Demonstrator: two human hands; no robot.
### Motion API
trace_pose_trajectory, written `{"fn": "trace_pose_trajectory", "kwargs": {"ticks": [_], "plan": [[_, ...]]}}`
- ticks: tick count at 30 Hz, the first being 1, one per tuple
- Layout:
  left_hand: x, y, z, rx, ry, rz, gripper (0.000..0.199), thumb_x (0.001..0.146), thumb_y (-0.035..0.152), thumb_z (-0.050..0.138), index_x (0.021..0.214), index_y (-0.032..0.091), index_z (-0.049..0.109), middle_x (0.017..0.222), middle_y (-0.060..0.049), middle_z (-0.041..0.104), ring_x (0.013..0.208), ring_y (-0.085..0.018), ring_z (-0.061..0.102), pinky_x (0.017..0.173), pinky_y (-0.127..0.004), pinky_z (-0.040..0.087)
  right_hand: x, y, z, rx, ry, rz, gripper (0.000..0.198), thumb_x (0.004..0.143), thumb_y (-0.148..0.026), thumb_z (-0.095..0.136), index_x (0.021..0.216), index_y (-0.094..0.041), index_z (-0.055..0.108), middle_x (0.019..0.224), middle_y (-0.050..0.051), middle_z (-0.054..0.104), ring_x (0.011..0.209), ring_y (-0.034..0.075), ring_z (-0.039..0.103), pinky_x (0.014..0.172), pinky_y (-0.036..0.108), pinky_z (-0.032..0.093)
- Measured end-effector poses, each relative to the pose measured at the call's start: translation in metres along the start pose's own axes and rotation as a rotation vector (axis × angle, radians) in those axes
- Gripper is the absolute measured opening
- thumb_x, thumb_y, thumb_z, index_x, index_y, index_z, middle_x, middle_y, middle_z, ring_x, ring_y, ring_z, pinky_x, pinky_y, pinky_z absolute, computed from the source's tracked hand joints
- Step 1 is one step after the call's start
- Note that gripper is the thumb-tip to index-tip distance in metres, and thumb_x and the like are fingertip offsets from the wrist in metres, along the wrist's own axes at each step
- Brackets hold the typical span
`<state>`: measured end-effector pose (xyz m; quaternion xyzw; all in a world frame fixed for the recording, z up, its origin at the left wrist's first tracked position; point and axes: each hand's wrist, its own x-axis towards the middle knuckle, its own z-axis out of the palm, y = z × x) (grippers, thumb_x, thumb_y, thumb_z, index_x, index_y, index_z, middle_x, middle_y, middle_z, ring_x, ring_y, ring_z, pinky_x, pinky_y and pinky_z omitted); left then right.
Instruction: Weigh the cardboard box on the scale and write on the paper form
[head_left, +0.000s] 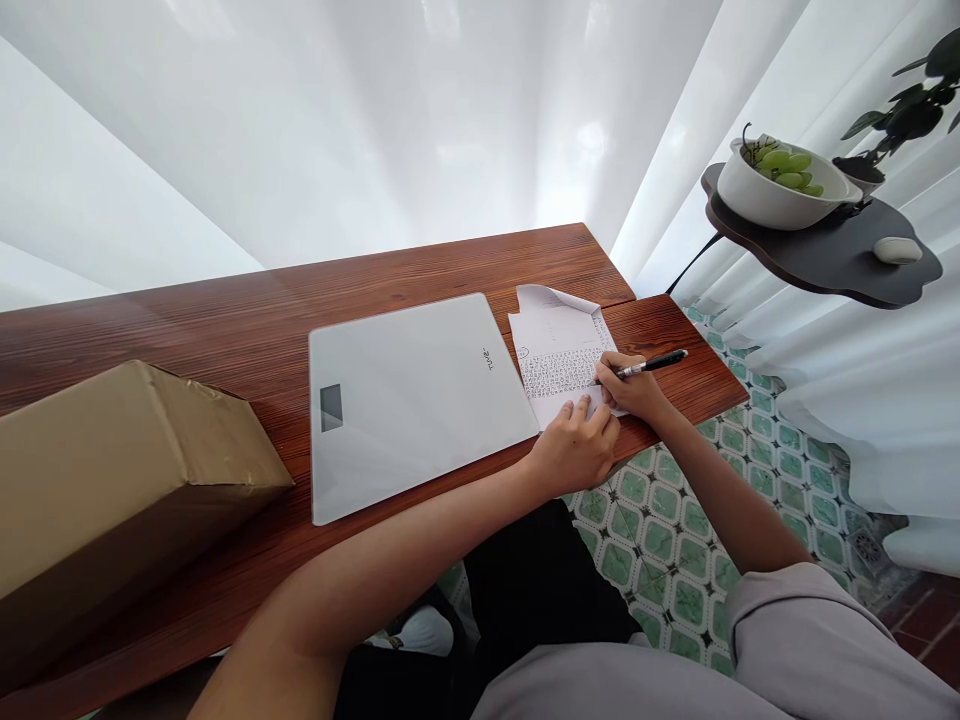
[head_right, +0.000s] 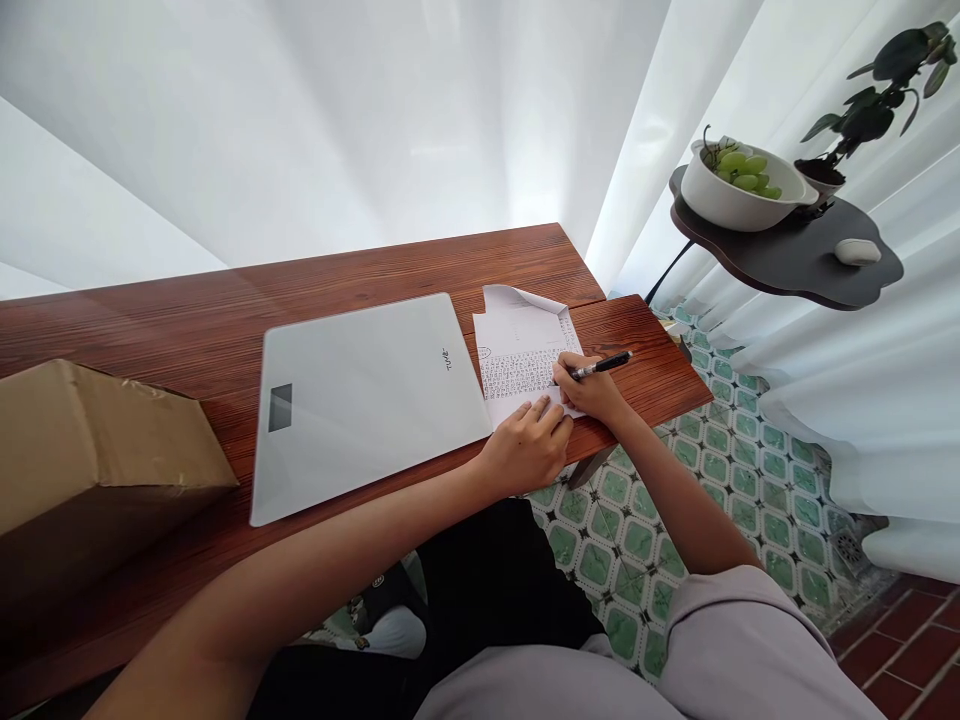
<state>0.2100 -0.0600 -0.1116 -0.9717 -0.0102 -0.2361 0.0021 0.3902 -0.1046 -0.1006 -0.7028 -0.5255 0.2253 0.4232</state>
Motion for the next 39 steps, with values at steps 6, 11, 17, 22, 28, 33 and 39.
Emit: {"fn": "trace_pose_trajectory", "kwargs": {"ticks": [6, 11, 17, 22, 28, 33, 39], "plan": [[0.0003, 0.0, -0.0002, 0.002, 0.019, 0.002, 0.031, 0.094, 0.027, 0.046, 0.106, 0.007, 0.065, 0.111, -0.017, 0.066, 0.112, -0.036, 0.065, 0.085, -0.044, 0.054, 0.0, -0.0011, -0.0009, -0.008, -0.009, -0.012, 0.03, 0.096, -0.032, 0.052, 0.067, -0.022, 0.05, 0.048, -0.006, 0.054, 0.042, 0.012, 0.051, 0.053, 0.028, 0.044], [0.0005, -0.0001, 0.0005, -0.016, 0.008, 0.0, 0.029, 0.093, 0.027, 0.047, 0.104, 0.007, 0.065, 0.107, -0.016, 0.065, 0.112, -0.037, 0.064, 0.085, -0.044, 0.054, 0.0003, -0.004, -0.0008, -0.019, -0.013, -0.018, 0.029, 0.095, -0.031, 0.052, 0.068, -0.022, 0.051, 0.049, -0.006, 0.055, 0.044, 0.012, 0.052, 0.054, 0.028, 0.044], [0.0004, -0.0005, 0.0006, -0.008, -0.005, 0.001, 0.028, 0.092, 0.026, 0.047, 0.105, 0.008, 0.064, 0.112, -0.017, 0.065, 0.113, -0.037, 0.063, 0.087, -0.045, 0.053, 0.0008, -0.0008, 0.0004, -0.019, -0.01, -0.009, 0.03, 0.096, -0.031, 0.051, 0.067, -0.022, 0.049, 0.048, -0.006, 0.052, 0.043, 0.011, 0.051, 0.053, 0.028, 0.043], [0.0007, -0.0002, 0.0007, -0.01, 0.016, 0.0, 0.029, 0.093, 0.026, 0.046, 0.106, 0.007, 0.065, 0.11, -0.017, 0.065, 0.113, -0.037, 0.064, 0.085, -0.044, 0.053, 0.0009, -0.0015, -0.0006, -0.024, -0.019, 0.002, 0.03, 0.095, -0.031, 0.051, 0.066, -0.022, 0.048, 0.048, -0.006, 0.052, 0.043, 0.011, 0.05, 0.053, 0.028, 0.044], [0.0015, 0.0003, -0.001, -0.015, -0.019, 0.003, 0.029, 0.094, 0.027, 0.046, 0.104, 0.007, 0.065, 0.105, -0.016, 0.065, 0.112, -0.038, 0.064, 0.084, -0.044, 0.052, 0.001, -0.0047, -0.0015, -0.036, -0.028, 0.009, 0.031, 0.094, -0.031, 0.053, 0.064, -0.023, 0.049, 0.049, -0.005, 0.054, 0.046, 0.012, 0.051, 0.056, 0.029, 0.045], [0.0012, 0.0003, -0.0019, -0.003, -0.051, 0.005, 0.031, 0.095, 0.029, 0.045, 0.108, 0.007, 0.064, 0.108, -0.018, 0.064, 0.114, -0.038, 0.062, 0.084, -0.043, 0.051, 0.0011, -0.0025, 0.0002, -0.021, -0.017, 0.028, 0.033, 0.094, -0.033, 0.053, 0.063, -0.023, 0.046, 0.047, -0.006, 0.052, 0.044, 0.011, 0.049, 0.055, 0.029, 0.044], [0.0009, -0.0015, -0.0026, -0.004, -0.077, 0.016, 0.031, 0.097, 0.028, 0.042, 0.106, 0.008, 0.063, 0.111, -0.02, 0.063, 0.112, -0.037, 0.062, 0.083, -0.043, 0.051, 0.0004, -0.001, -0.001, 0.02, 0.021, 0.041, 0.034, 0.093, -0.037, 0.055, 0.063, -0.023, 0.048, 0.046, -0.005, 0.052, 0.041, 0.013, 0.048, 0.051, 0.03, 0.043]]}}
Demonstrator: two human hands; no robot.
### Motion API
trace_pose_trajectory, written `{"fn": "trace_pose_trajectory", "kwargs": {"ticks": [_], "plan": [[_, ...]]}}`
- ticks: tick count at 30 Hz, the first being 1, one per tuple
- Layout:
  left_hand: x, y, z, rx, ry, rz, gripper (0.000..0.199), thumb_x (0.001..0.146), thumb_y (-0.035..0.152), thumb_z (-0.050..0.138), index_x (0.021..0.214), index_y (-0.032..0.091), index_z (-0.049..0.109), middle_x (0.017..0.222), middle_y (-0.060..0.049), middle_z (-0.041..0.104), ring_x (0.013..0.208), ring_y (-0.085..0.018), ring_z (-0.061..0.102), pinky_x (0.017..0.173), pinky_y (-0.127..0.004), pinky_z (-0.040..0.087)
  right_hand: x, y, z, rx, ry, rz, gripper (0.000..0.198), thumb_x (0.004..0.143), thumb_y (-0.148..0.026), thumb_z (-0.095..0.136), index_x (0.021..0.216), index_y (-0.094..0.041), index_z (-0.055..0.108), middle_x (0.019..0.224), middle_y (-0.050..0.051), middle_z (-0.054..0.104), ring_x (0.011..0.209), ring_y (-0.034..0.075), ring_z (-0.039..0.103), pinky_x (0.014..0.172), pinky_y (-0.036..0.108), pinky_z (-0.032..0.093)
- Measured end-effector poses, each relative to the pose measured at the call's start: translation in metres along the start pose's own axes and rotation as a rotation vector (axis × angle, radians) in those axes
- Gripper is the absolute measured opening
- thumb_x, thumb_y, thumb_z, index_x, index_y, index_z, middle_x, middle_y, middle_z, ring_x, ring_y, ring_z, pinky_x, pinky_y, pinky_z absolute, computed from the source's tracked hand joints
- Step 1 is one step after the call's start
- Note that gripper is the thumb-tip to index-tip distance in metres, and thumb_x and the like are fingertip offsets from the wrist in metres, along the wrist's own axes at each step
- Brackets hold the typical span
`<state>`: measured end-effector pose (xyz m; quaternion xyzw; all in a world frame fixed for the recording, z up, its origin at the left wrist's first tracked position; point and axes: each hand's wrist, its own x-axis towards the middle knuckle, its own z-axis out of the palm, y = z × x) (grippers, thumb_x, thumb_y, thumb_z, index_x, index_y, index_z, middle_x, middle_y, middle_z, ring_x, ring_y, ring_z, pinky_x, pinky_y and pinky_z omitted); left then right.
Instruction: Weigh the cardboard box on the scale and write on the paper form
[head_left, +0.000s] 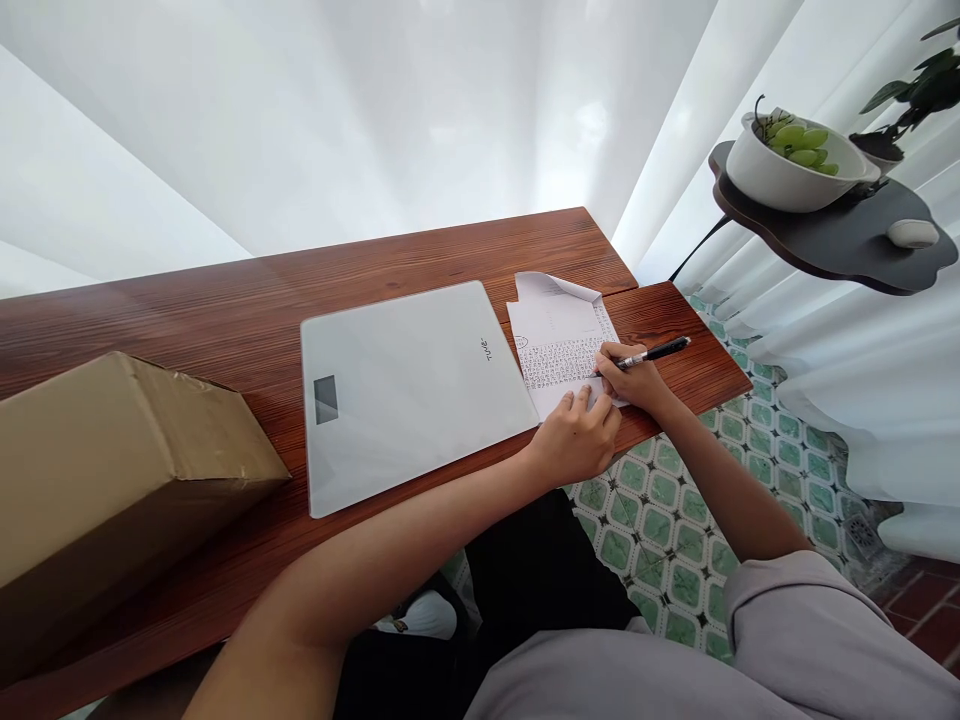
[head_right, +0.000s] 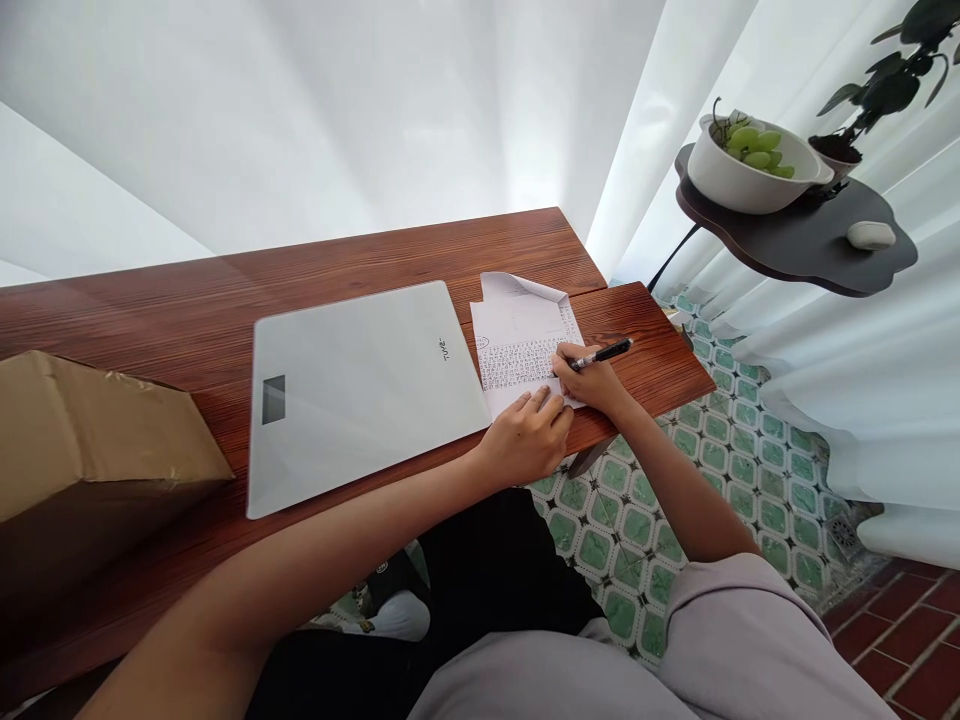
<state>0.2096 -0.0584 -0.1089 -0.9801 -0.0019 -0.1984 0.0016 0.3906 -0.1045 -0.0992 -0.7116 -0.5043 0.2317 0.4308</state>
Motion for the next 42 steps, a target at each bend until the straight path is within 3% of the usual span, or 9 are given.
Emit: {"fn": "trace_pose_trajectory", "kwargs": {"ticks": [4, 8, 15, 19, 23, 29, 32, 37, 42], "plan": [[0.0, 0.0, 0.0, -0.014, 0.007, -0.007, 0.03, 0.099, 0.027, 0.039, 0.105, 0.009, 0.062, 0.105, -0.016, 0.062, 0.115, -0.037, 0.061, 0.085, -0.044, 0.051, 0.003, 0.003, -0.003, 0.015, 0.182, 0.004, 0.038, 0.099, -0.049, 0.046, 0.07, -0.025, 0.048, 0.046, -0.005, 0.047, 0.04, 0.013, 0.043, 0.048, 0.03, 0.039], [0.0, 0.001, 0.0, -0.014, -0.009, -0.002, 0.03, 0.099, 0.025, 0.037, 0.104, 0.009, 0.062, 0.105, -0.016, 0.062, 0.116, -0.038, 0.06, 0.087, -0.045, 0.051, 0.006, 0.003, -0.004, -0.037, 0.342, -0.014, 0.042, 0.098, -0.058, 0.05, 0.073, -0.025, 0.048, 0.055, -0.003, 0.052, 0.049, 0.014, 0.05, 0.055, 0.03, 0.044], [0.003, 0.001, -0.005, -0.016, -0.072, 0.013, 0.032, 0.099, 0.025, 0.037, 0.104, 0.008, 0.063, 0.104, -0.016, 0.061, 0.116, -0.038, 0.059, 0.083, -0.045, 0.051, 0.004, 0.0, -0.002, 0.001, 0.231, 0.005, 0.046, 0.092, -0.062, 0.057, 0.068, -0.025, 0.045, 0.052, -0.003, 0.055, 0.043, 0.013, 0.049, 0.049, 0.029, 0.043], [0.004, 0.001, -0.008, -0.001, -0.105, 0.023, 0.033, 0.099, 0.026, 0.037, 0.107, 0.008, 0.064, 0.106, -0.017, 0.063, 0.117, -0.038, 0.057, 0.085, -0.045, 0.049, 0.008, 0.004, -0.004, -0.167, 0.359, -0.063, 0.041, 0.098, -0.058, 0.049, 0.074, -0.025, 0.045, 0.059, -0.001, 0.056, 0.055, 0.016, 0.054, 0.061, 0.032, 0.046], [0.002, 0.0, -0.01, 0.061, -0.085, 0.073, 0.039, 0.101, 0.026, 0.032, 0.111, 0.006, 0.064, 0.108, -0.018, 0.065, 0.116, -0.036, 0.058, 0.087, -0.043, 0.047, 0.013, 0.009, -0.006, -0.251, 0.485, -0.085, 0.032, 0.098, -0.055, 0.05, 0.088, -0.024, 0.051, 0.082, 0.004, 0.064, 0.074, 0.021, 0.06, 0.071, 0.034, 0.047], [0.001, 0.001, -0.012, 0.138, -0.036, 0.187, 0.037, 0.101, 0.017, 0.031, 0.121, 0.006, 0.06, 0.103, -0.015, 0.066, 0.097, -0.025, 0.061, 0.069, -0.035, 0.044, 0.014, 0.016, -0.008, -0.275, 0.525, -0.08, 0.023, 0.098, -0.043, 0.052, 0.1, -0.021, 0.057, 0.1, 0.008, 0.067, 0.09, 0.022, 0.063, 0.084, 0.036, 0.049], [0.001, 0.002, -0.014, 0.149, 0.007, 0.306, 0.033, 0.101, 0.013, 0.035, 0.123, 0.01, 0.06, 0.102, -0.012, 0.067, 0.09, -0.021, 0.061, 0.066, -0.032, 0.042, 0.015, 0.018, -0.008, -0.237, 0.502, -0.055, 0.022, 0.091, -0.036, 0.06, 0.107, -0.02, 0.06, 0.097, 0.007, 0.068, 0.081, 0.02, 0.064, 0.078, 0.034, 0.052], [0.0, 0.002, -0.021, 0.224, 0.096, 0.442, 0.031, 0.102, 0.015, 0.037, 0.122, 0.015, 0.06, 0.099, -0.008, 0.067, 0.087, -0.019, 0.061, 0.07, -0.031, 0.044, 0.02, 0.024, -0.006, -0.179, 0.496, 0.026, 0.03, 0.082, -0.026, 0.065, 0.11, -0.018, 0.064, 0.088, 0.006, 0.072, 0.075, 0.02, 0.066, 0.078, 0.034, 0.056], [-0.014, -0.006, -0.035, 0.324, 0.169, 0.431, 0.03, 0.103, 0.019, 0.038, 0.12, 0.017, 0.062, 0.108, -0.007, 0.068, 0.097, -0.02, 0.061, 0.086, -0.034, 0.048, 0.023, 0.031, -0.005, -0.182, 0.48, 0.045, 0.035, 0.083, -0.03, 0.064, 0.115, -0.015, 0.066, 0.09, 0.01, 0.074, 0.075, 0.02, 0.066, 0.083, 0.039, 0.056]]}}
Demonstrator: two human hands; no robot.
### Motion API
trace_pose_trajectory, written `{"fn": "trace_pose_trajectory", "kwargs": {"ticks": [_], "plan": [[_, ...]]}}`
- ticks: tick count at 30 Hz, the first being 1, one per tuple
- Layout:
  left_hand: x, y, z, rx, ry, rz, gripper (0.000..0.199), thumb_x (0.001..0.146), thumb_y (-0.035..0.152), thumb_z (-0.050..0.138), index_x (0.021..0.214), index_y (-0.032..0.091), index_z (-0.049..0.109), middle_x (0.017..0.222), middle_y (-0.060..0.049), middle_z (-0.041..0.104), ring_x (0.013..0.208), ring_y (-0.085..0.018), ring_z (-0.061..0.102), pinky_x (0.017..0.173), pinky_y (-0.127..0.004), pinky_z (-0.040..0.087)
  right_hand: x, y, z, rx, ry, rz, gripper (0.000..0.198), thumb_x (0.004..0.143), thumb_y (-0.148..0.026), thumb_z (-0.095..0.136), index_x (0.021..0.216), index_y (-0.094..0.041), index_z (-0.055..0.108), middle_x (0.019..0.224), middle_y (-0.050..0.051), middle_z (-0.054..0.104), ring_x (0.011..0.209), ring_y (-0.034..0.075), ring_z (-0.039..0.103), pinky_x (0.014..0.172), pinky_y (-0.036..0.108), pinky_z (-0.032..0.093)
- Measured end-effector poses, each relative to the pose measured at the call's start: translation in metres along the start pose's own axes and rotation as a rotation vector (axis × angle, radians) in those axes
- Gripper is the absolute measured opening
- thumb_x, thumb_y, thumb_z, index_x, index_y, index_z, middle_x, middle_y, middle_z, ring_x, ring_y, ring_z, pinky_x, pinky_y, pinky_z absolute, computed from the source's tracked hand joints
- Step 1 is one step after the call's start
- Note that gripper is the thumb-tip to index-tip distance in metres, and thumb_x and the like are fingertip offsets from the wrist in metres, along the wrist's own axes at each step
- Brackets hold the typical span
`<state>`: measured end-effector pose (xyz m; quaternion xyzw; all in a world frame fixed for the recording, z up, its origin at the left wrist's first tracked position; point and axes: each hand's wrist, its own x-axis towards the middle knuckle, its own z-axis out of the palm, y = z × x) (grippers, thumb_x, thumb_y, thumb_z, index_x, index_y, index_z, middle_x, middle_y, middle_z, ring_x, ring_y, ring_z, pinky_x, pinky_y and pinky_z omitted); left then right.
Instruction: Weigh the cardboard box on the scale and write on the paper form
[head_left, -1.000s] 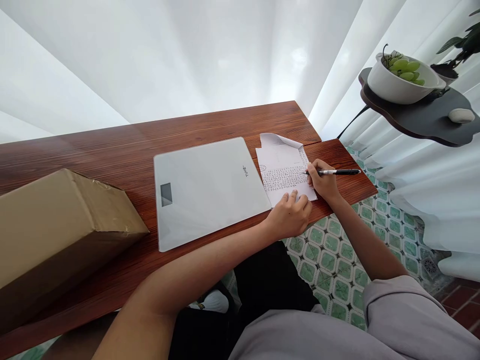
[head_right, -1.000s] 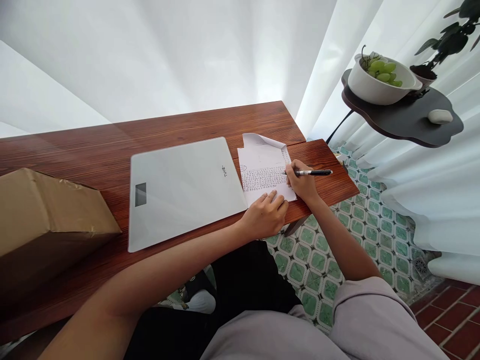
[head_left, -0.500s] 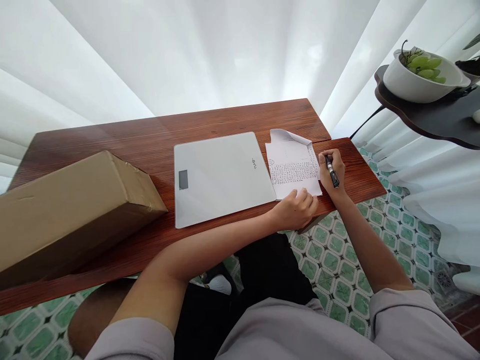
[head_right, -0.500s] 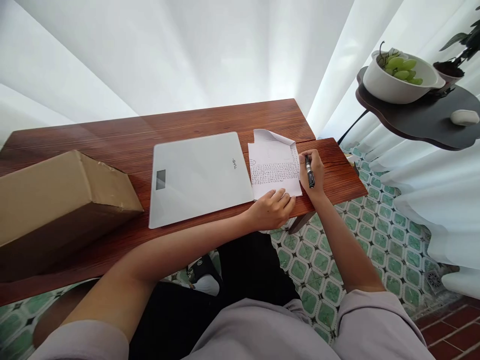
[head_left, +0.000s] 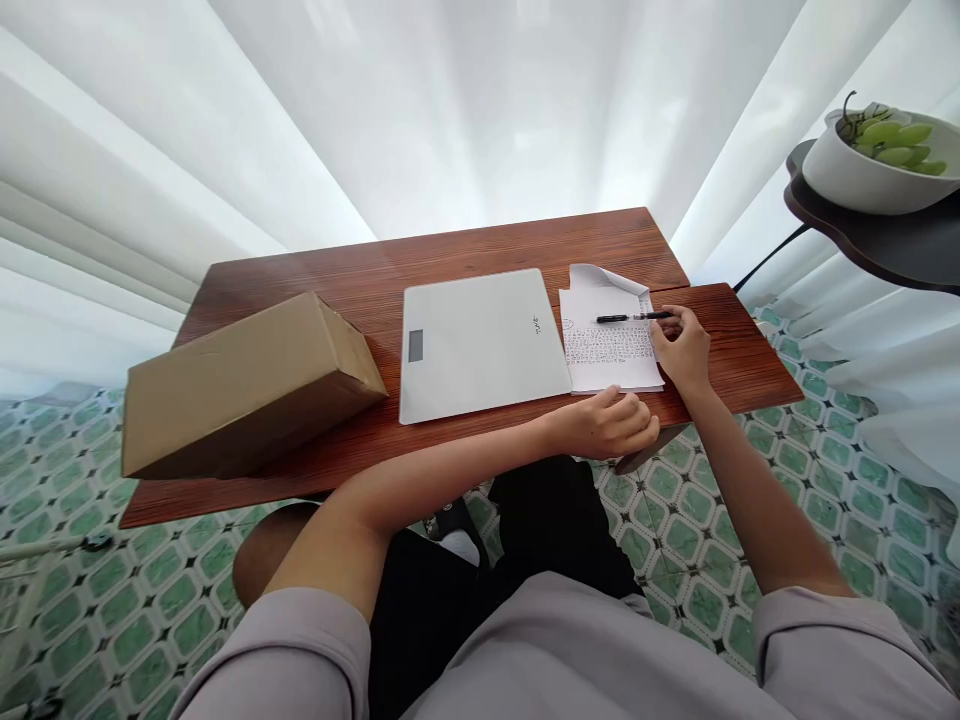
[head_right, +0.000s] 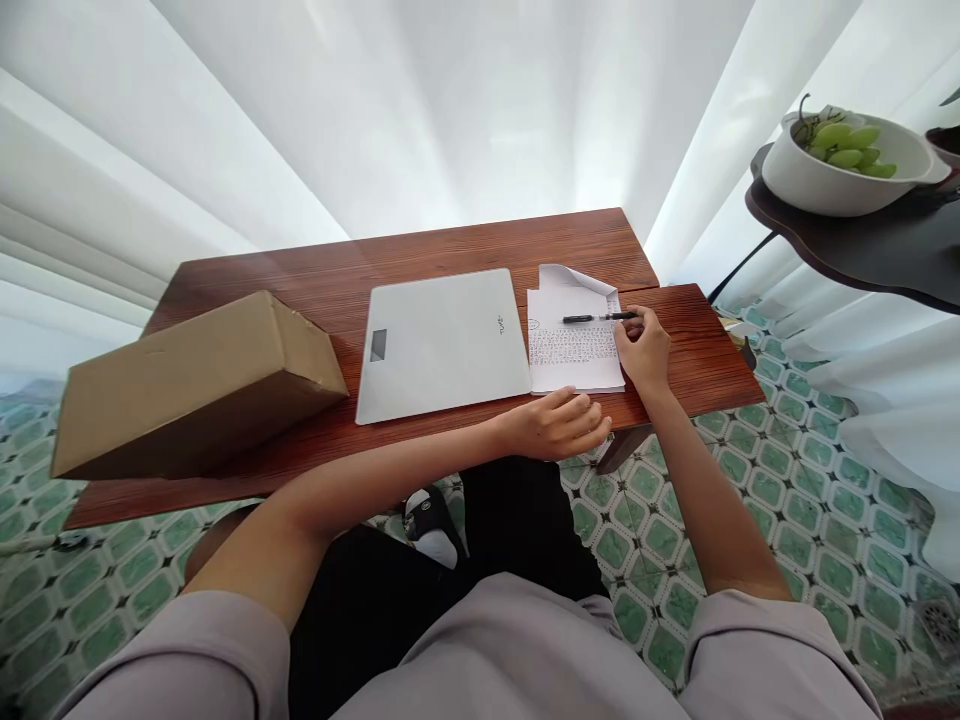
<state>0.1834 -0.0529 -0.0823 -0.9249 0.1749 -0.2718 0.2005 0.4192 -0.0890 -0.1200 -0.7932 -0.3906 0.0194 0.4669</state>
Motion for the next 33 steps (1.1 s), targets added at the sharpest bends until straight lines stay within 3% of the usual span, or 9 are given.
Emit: {"fn": "trace_pose_trajectory", "kwargs": {"ticks": [5, 10, 16, 23, 26, 33], "plan": [[-0.038, -0.003, -0.026, 0.063, -0.08, -0.128, 0.029, 0.103, 0.024, 0.041, 0.125, 0.019, 0.06, 0.121, -0.005, 0.067, 0.106, -0.019, 0.061, 0.097, -0.035, 0.049, 0.002, 0.006, 0.003, -0.057, -0.018, -0.015, 0.043, 0.084, -0.033, 0.059, 0.122, -0.013, 0.067, 0.094, 0.012, 0.075, 0.079, 0.023, 0.066, 0.089, 0.043, 0.054], [-0.09, -0.006, -0.059, 0.112, -0.135, -0.281, 0.027, 0.1, 0.024, 0.047, 0.125, 0.021, 0.059, 0.117, -0.003, 0.069, 0.103, -0.018, 0.065, 0.099, -0.034, 0.05, 0.004, 0.011, 0.006, -0.114, -0.017, -0.028, 0.047, 0.084, -0.033, 0.058, 0.125, -0.011, 0.068, 0.098, 0.015, 0.075, 0.089, 0.027, 0.068, 0.098, 0.047, 0.051], [-0.169, -0.018, -0.105, 0.286, -0.002, -0.491, 0.023, 0.089, 0.015, 0.055, 0.109, 0.021, 0.062, 0.097, -0.003, 0.072, 0.093, -0.018, 0.068, 0.08, -0.03, 0.055, 0.005, 0.012, 0.006, -0.16, -0.04, -0.03, 0.048, 0.083, -0.034, 0.055, 0.125, -0.013, 0.068, 0.094, 0.013, 0.073, 0.087, 0.026, 0.066, 0.097, 0.046, 0.051], [-0.263, -0.005, -0.144, 0.486, 0.059, -0.878, 0.028, 0.08, 0.009, 0.055, 0.102, 0.021, 0.068, 0.087, -0.008, 0.07, 0.087, -0.023, 0.066, 0.082, -0.038, 0.05, 0.008, 0.016, 0.004, -0.179, -0.068, -0.023, 0.045, 0.08, -0.036, 0.055, 0.119, -0.017, 0.068, 0.086, 0.008, 0.068, 0.08, 0.024, 0.061, 0.095, 0.043, 0.049], [-0.28, 0.002, -0.145, 0.453, 0.069, -0.951, 0.026, 0.081, 0.008, 0.053, 0.098, 0.02, 0.068, 0.088, -0.009, 0.07, 0.088, -0.023, 0.064, 0.083, -0.039, 0.048, 0.008, 0.012, 0.002, -0.167, -0.054, 0.003, 0.04, 0.08, -0.038, 0.055, 0.114, -0.018, 0.065, 0.085, 0.009, 0.068, 0.079, 0.024, 0.062, 0.09, 0.043, 0.049], [-0.279, 0.003, -0.138, 0.417, 0.062, -0.904, 0.021, 0.083, 0.008, 0.056, 0.099, 0.018, 0.066, 0.085, -0.005, 0.069, 0.08, -0.02, 0.058, 0.075, -0.035, 0.044, 0.009, 0.006, -0.004, -0.192, -0.005, 0.072, 0.015, 0.08, -0.042, 0.05, 0.086, -0.028, 0.05, 0.093, 0.015, 0.068, 0.083, 0.028, 0.064, 0.083, 0.043, 0.048]]}}
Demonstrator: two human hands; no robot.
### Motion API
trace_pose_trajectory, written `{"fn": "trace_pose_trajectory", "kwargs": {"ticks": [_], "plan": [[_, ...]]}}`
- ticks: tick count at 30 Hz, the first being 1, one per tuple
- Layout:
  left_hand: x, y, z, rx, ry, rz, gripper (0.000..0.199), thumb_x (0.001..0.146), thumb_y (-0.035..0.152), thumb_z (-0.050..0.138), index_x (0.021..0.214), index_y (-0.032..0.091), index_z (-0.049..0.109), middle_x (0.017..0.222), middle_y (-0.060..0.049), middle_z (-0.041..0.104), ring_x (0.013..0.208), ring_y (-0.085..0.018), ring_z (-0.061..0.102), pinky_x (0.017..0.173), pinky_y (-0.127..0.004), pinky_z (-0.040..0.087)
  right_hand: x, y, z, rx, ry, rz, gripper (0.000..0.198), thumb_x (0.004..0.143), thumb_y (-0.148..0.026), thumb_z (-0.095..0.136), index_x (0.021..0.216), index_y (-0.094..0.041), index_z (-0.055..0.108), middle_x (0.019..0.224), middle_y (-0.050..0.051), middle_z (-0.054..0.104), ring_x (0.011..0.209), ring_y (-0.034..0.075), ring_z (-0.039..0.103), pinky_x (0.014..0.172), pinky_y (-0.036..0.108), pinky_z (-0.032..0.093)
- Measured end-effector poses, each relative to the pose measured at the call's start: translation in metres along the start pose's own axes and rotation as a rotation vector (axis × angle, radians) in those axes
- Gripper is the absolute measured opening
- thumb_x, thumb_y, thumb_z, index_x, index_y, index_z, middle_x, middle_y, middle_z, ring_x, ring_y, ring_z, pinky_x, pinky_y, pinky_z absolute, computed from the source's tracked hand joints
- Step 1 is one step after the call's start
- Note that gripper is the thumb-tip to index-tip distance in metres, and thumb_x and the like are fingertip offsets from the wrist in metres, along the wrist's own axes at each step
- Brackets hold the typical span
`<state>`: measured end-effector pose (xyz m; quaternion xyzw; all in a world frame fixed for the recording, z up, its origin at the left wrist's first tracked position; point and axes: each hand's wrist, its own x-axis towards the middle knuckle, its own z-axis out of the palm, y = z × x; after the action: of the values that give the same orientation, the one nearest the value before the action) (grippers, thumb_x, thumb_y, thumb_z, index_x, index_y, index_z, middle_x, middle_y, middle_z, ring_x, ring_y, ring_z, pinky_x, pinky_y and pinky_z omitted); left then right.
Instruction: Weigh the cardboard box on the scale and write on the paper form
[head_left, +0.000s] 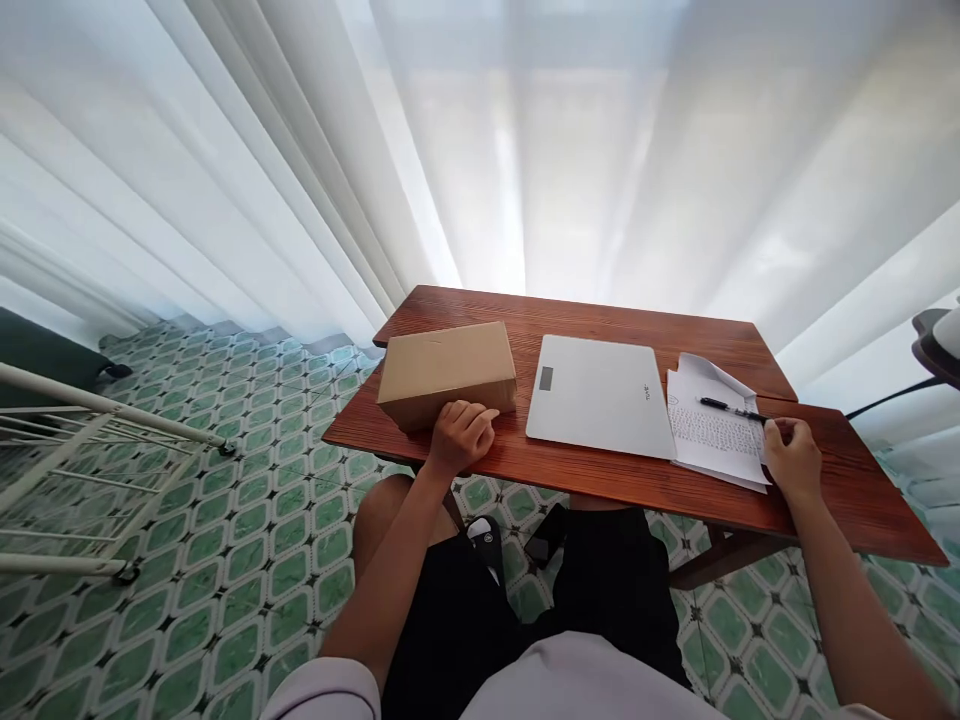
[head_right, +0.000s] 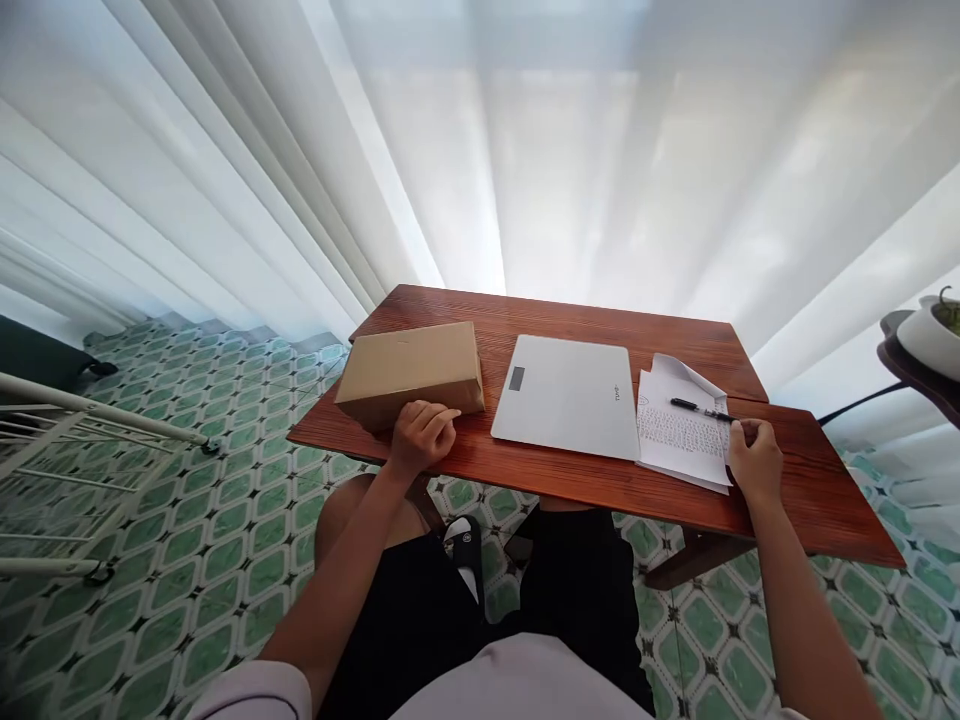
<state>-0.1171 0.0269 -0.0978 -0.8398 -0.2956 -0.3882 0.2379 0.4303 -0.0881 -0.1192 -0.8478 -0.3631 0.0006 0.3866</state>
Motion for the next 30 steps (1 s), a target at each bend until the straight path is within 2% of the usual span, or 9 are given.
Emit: {"fn": "trace_pose_trajectory", "kwargs": {"ticks": [3, 8, 12, 17, 21, 25, 27, 30], "plan": [[0.001, 0.002, 0.0, -0.003, 0.013, -0.003, 0.021, 0.083, 0.008, 0.058, 0.101, 0.017, 0.065, 0.086, -0.005, 0.068, 0.08, -0.02, 0.056, 0.076, -0.036, 0.043, 0.003, 0.0, -0.003, -0.055, -0.004, -0.002, 0.014, 0.079, -0.045, 0.047, 0.077, -0.031, 0.049, 0.087, 0.015, 0.068, 0.078, 0.029, 0.062, 0.078, 0.045, 0.045], [0.0, 0.005, 0.0, -0.009, 0.045, -0.027, 0.022, 0.084, 0.009, 0.057, 0.104, 0.017, 0.064, 0.087, -0.006, 0.068, 0.081, -0.021, 0.056, 0.076, -0.036, 0.043, 0.006, -0.005, -0.008, -0.138, -0.021, -0.068, 0.024, 0.079, -0.051, 0.04, 0.068, -0.031, 0.049, 0.076, 0.014, 0.066, 0.068, 0.028, 0.058, 0.07, 0.043, 0.043], [-0.002, 0.005, 0.0, -0.006, 0.07, -0.02, 0.023, 0.085, 0.01, 0.057, 0.104, 0.018, 0.064, 0.087, -0.005, 0.068, 0.081, -0.02, 0.057, 0.075, -0.036, 0.042, 0.003, -0.014, -0.012, -0.189, 0.022, -0.177, 0.028, 0.081, -0.049, 0.033, 0.065, -0.032, 0.046, 0.07, 0.014, 0.064, 0.065, 0.029, 0.055, 0.068, 0.045, 0.043], [-0.004, 0.005, -0.002, -0.003, 0.095, -0.01, 0.025, 0.084, 0.008, 0.056, 0.105, 0.02, 0.065, 0.087, -0.003, 0.068, 0.08, -0.018, 0.058, 0.074, -0.036, 0.041, 0.005, -0.042, -0.013, -0.226, 0.151, -0.372, 0.014, 0.076, -0.042, 0.037, 0.066, -0.033, 0.034, 0.065, 0.011, 0.054, 0.066, 0.031, 0.052, 0.071, 0.049, 0.044], [-0.004, 0.002, -0.012, 0.027, 0.112, -0.009, 0.029, 0.084, 0.006, 0.055, 0.105, 0.023, 0.066, 0.088, -0.002, 0.069, 0.08, -0.018, 0.058, 0.075, -0.035, 0.041, 0.017, -0.084, -0.007, -0.216, 0.227, -0.494, 0.01, 0.077, -0.038, 0.038, 0.071, -0.031, 0.034, 0.07, 0.012, 0.055, 0.07, 0.031, 0.052, 0.078, 0.05, 0.045], [0.001, -0.01, -0.032, 0.078, 0.208, -0.071, 0.034, 0.081, 0.003, 0.054, 0.106, 0.023, 0.065, 0.085, -0.003, 0.069, 0.081, -0.019, 0.059, 0.075, -0.035, 0.041, 0.012, -0.149, 0.004, -0.17, 0.238, -0.604, 0.019, 0.085, -0.042, 0.041, 0.08, -0.026, 0.048, 0.084, 0.013, 0.062, 0.084, 0.029, 0.057, 0.089, 0.047, 0.046], [0.006, -0.02, -0.044, 0.084, 0.255, -0.155, 0.035, 0.08, 0.004, 0.055, 0.109, 0.021, 0.063, 0.085, -0.004, 0.069, 0.082, -0.02, 0.06, 0.077, -0.036, 0.042, -0.005, -0.188, 0.012, -0.063, 0.176, -0.674, 0.025, 0.089, -0.042, 0.042, 0.09, -0.022, 0.056, 0.092, 0.013, 0.065, 0.09, 0.027, 0.058, 0.091, 0.046, 0.048], [0.013, -0.035, -0.062, 0.09, 0.3, -0.335, 0.032, 0.083, 0.009, 0.055, 0.113, 0.02, 0.059, 0.093, -0.007, 0.069, 0.089, -0.022, 0.061, 0.084, -0.038, 0.044, -0.048, -0.241, 0.029, 0.153, -0.025, -0.702, 0.035, 0.094, -0.044, 0.043, 0.109, -0.018, 0.061, 0.102, 0.013, 0.067, 0.094, 0.024, 0.062, 0.085, 0.043, 0.052]]}}
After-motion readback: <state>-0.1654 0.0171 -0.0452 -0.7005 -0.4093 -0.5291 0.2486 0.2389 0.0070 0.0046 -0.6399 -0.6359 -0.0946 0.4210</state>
